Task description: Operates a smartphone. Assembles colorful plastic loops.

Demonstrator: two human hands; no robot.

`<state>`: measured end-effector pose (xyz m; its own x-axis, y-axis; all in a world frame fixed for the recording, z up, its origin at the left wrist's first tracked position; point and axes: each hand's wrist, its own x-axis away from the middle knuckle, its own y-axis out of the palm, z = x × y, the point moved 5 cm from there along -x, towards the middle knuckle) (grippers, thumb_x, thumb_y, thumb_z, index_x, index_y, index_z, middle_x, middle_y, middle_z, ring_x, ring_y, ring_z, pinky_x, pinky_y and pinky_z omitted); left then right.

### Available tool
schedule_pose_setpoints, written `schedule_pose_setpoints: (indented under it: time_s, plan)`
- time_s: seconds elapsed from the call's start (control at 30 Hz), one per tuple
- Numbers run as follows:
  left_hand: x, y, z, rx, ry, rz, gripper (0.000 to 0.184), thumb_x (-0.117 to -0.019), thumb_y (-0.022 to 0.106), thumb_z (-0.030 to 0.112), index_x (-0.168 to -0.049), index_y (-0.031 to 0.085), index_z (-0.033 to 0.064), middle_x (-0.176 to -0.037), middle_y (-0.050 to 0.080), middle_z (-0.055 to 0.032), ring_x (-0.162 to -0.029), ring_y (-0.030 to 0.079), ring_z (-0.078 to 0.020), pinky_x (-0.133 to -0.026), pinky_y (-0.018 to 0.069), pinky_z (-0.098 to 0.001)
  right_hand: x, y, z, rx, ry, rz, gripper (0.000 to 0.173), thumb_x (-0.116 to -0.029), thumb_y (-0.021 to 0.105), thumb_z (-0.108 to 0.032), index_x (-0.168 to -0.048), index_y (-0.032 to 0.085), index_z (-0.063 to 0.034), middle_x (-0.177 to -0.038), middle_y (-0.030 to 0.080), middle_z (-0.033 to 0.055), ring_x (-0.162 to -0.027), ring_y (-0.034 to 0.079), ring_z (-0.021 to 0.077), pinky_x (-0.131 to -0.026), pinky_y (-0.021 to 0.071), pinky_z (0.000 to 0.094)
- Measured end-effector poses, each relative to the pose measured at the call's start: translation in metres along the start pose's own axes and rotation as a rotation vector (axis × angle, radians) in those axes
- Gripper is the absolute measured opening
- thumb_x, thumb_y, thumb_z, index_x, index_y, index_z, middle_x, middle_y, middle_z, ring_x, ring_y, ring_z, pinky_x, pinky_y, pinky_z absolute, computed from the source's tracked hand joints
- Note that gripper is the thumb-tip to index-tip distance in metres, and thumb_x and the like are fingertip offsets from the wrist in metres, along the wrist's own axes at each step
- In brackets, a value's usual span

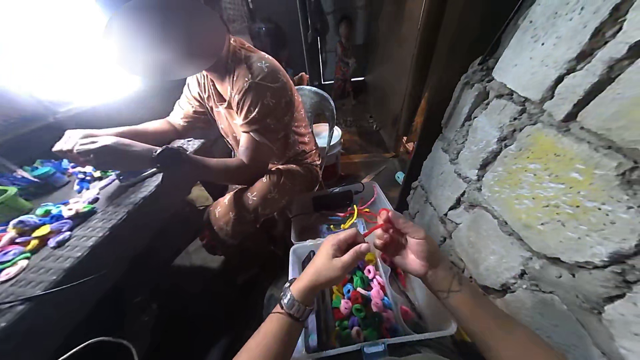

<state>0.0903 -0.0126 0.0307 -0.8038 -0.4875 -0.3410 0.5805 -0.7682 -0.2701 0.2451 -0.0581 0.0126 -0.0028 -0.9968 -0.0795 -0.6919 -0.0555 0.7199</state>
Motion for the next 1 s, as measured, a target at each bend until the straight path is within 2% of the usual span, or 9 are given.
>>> schedule_pose_setpoints:
  time_s: [0.17,0.33,0.4,0.47,0.53,0.63,0.8,0.9,1.0]
  plan:
    - [0.0,-0.015,-0.001,-0.006,0.054,0.202,0.028,-0.1017,0.056,0.019,-0.075,0.058,0.0118,-0.067,0.048,0.012,-0.059,0.044,0.0057,-0.056,0.0373,-0.0132,-0.002,-0.004,-0.004,-0.133,-0.115,-0.131,0.016,-0.0998,0.06,-0.025,-0.091,0.073,-0.0209,-0.079,0.065,-0.0045,-0.069,0.063,0.0056,-0.067,0.0566,0.0225]
    - [0.001,-0.016,0.001,0.019,0.191,0.165,0.036,-0.1026,0.056,0.022,-0.068,0.053,0.0122,-0.071,0.048,0.0101,-0.067,0.045,0.0051,-0.061,0.0376,-0.0135,0.0,-0.003,-0.005,-0.208,-0.148,-0.142,0.013,-0.0987,0.064,-0.02,-0.097,0.076,-0.0205,-0.101,0.072,0.001,-0.083,0.07,0.0109,-0.075,0.0612,0.0259]
    - [0.001,-0.013,0.001,0.027,0.172,0.105,0.032,-0.104,0.052,0.021,-0.074,0.057,0.0108,-0.076,0.051,0.0094,-0.071,0.048,0.0047,-0.064,0.0408,-0.014,0.0,-0.003,-0.007,-0.207,-0.158,-0.146,0.018,-0.1019,0.057,-0.021,-0.097,0.074,-0.0202,-0.098,0.071,-0.0007,-0.083,0.07,0.0099,-0.078,0.0608,0.0256]
    - [0.003,-0.011,-0.001,0.034,0.095,0.043,0.027,-0.1053,0.049,0.018,-0.09,0.066,0.0045,-0.087,0.061,0.005,-0.079,0.057,0.0013,-0.072,0.0497,-0.018,-0.001,-0.004,-0.01,-0.18,-0.176,-0.138,0.026,-0.1047,0.05,-0.023,-0.093,0.073,-0.0187,-0.089,0.069,-0.0019,-0.081,0.068,0.0086,-0.078,0.0593,0.0247]
    - [0.002,-0.009,-0.001,-0.03,0.045,0.026,0.026,-0.1035,0.044,0.009,-0.102,0.068,-0.0013,-0.097,0.064,-0.0004,-0.083,0.06,-0.0013,-0.077,0.0534,-0.0199,-0.002,-0.005,-0.011,-0.165,-0.169,-0.049,0.035,-0.107,0.042,-0.021,-0.088,0.071,-0.0169,-0.082,0.067,-0.002,-0.076,0.067,0.0079,-0.075,0.0593,0.024]
    - [0.0,-0.01,-0.003,-0.054,0.035,0.062,0.029,-0.1021,0.039,0.003,-0.109,0.067,-0.0032,-0.099,0.066,-0.0018,-0.082,0.061,-0.0028,-0.076,0.0534,-0.0215,-0.003,-0.006,-0.01,-0.166,-0.111,0.141,0.047,-0.111,0.029,-0.026,-0.085,0.066,-0.0155,-0.072,0.064,-0.0036,-0.066,0.065,0.0068,-0.068,0.0588,0.0232]
    - [-0.002,-0.011,-0.002,-0.067,-0.036,0.119,0.025,-0.1022,0.039,0.001,-0.123,0.053,-0.0013,-0.095,0.068,-0.0013,-0.074,0.064,-0.0054,-0.068,0.0562,-0.0242,-0.001,-0.008,-0.012,-0.09,-0.186,0.22,0.034,-0.1086,0.031,-0.018,-0.099,0.064,-0.0163,-0.067,0.061,-0.0049,-0.059,0.062,0.0048,-0.063,0.0579,0.0223]
    - [0.001,-0.013,0.0,-0.344,-0.169,0.149,0.022,-0.1046,0.046,0.007,-0.115,0.064,0.002,-0.09,0.069,-0.0009,-0.068,0.06,-0.0031,-0.065,0.0519,-0.0212,0.0,-0.006,-0.018,-0.041,-0.273,0.181,0.032,-0.1058,0.034,-0.013,-0.098,0.065,-0.0163,-0.068,0.062,-0.0051,-0.06,0.061,0.0041,-0.064,0.0568,0.0214]
    - [0.002,-0.012,0.001,-0.489,-0.162,0.14,0.02,-0.1009,0.05,0.007,-0.108,0.068,0.0015,-0.078,0.065,-0.0035,-0.067,0.06,-0.0086,-0.065,0.0523,-0.0267,-0.004,-0.006,-0.03,0.044,-0.338,0.245,0.031,-0.1075,0.034,-0.01,-0.099,0.063,-0.0141,-0.072,0.063,-0.0046,-0.06,0.061,0.0029,-0.061,0.0555,0.018]
